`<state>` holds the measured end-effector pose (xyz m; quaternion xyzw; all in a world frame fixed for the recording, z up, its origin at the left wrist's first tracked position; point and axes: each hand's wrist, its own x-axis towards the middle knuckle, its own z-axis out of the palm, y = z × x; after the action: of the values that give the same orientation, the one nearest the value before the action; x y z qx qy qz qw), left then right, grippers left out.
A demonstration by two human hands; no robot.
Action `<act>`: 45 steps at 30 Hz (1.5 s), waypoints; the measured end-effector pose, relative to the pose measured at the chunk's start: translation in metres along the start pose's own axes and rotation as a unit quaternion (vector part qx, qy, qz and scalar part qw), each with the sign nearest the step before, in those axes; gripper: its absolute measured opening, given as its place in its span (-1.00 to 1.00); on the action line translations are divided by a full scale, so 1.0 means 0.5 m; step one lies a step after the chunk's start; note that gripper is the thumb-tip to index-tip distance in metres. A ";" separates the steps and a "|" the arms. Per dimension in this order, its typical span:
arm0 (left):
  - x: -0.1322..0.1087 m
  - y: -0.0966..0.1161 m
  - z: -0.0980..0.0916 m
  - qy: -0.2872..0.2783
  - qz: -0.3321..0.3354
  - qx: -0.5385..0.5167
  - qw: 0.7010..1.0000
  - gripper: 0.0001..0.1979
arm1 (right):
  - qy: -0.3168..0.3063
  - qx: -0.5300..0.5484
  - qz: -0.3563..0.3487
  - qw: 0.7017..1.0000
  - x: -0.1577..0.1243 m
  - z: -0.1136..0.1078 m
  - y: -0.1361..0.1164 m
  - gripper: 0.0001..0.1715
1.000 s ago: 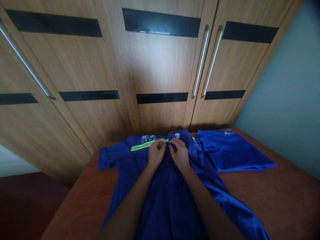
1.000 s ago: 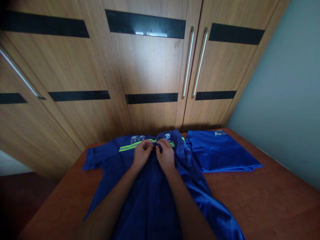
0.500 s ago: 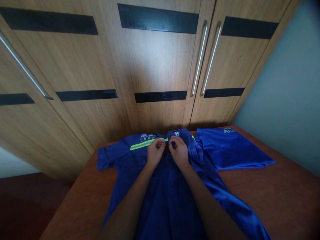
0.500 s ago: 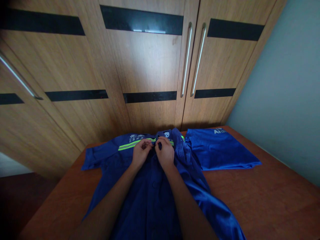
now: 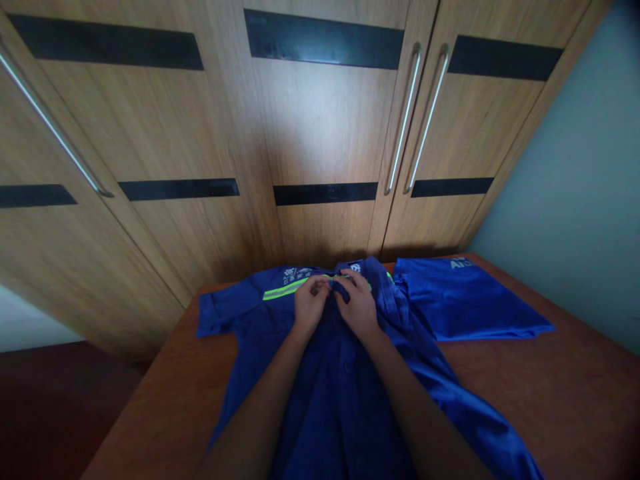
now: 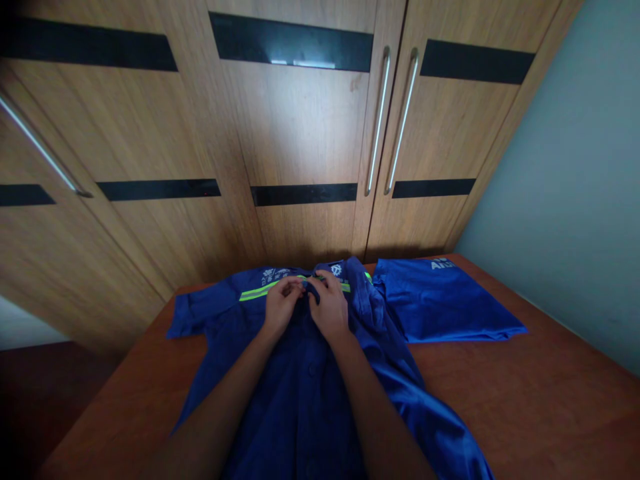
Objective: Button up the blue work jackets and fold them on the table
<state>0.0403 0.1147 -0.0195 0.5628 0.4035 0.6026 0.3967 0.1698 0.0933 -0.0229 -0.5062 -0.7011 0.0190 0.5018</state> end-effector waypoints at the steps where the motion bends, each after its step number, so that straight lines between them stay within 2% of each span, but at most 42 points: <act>1: 0.000 0.002 0.000 -0.008 0.000 -0.002 1.000 -0.91 | -0.004 -0.013 -0.003 1.000 -0.001 0.000 0.000 -0.63; 6: -0.003 0.004 0.003 -0.032 -0.001 -0.002 0.999 -0.92 | -0.001 -0.055 -0.002 0.998 0.000 -0.009 0.004 -0.74; 13: 0.001 -0.003 0.003 -0.012 0.001 -0.003 1.000 -0.89 | -0.026 -0.025 -0.025 0.999 0.001 -0.024 0.000 -0.71; 22: 0.001 -0.001 0.002 0.014 -0.003 0.005 1.000 -0.92 | 0.060 0.084 0.049 0.993 0.013 -0.018 -0.003 -0.85; 25: 0.002 -0.003 0.001 0.020 -0.004 0.005 1.000 -0.92 | 0.039 0.174 0.072 0.981 0.018 -0.019 -0.007 -0.84; 28: 0.005 -0.008 -0.001 0.026 -0.007 -0.002 1.000 -0.91 | 0.002 0.249 0.089 0.964 0.018 -0.018 -0.007 -0.69; 30: 0.006 -0.011 -0.002 0.029 -0.010 -0.007 1.000 -0.91 | 0.023 0.240 0.111 0.964 0.016 -0.016 -0.005 -0.69; 32: 0.006 -0.013 -0.002 0.031 -0.011 -0.011 0.999 -0.91 | 0.052 0.196 0.141 0.969 0.013 -0.011 -0.003 -0.81; 34: 0.006 -0.015 -0.001 0.033 -0.012 -0.015 0.999 -0.92 | 0.053 0.170 0.173 0.969 0.011 -0.005 0.000 -0.76; 36: 0.006 -0.015 -0.001 0.034 -0.013 -0.019 0.999 -0.92 | 0.039 0.189 0.212 0.958 0.009 0.003 0.003 -0.70; 39: 0.006 -0.016 -0.001 0.033 -0.016 -0.027 0.999 -0.90 | 0.029 0.237 0.257 0.936 0.008 0.011 0.009 -0.77; 45: 0.009 -0.016 0.000 0.029 -0.021 -0.036 0.999 -0.87 | 0.018 0.340 0.301 0.891 0.008 0.008 0.016 -0.78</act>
<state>0.0402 0.1218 -0.0253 0.5215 0.4043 0.6248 0.4174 0.1723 0.1022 -0.0265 -0.4917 -0.4566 0.3971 0.6262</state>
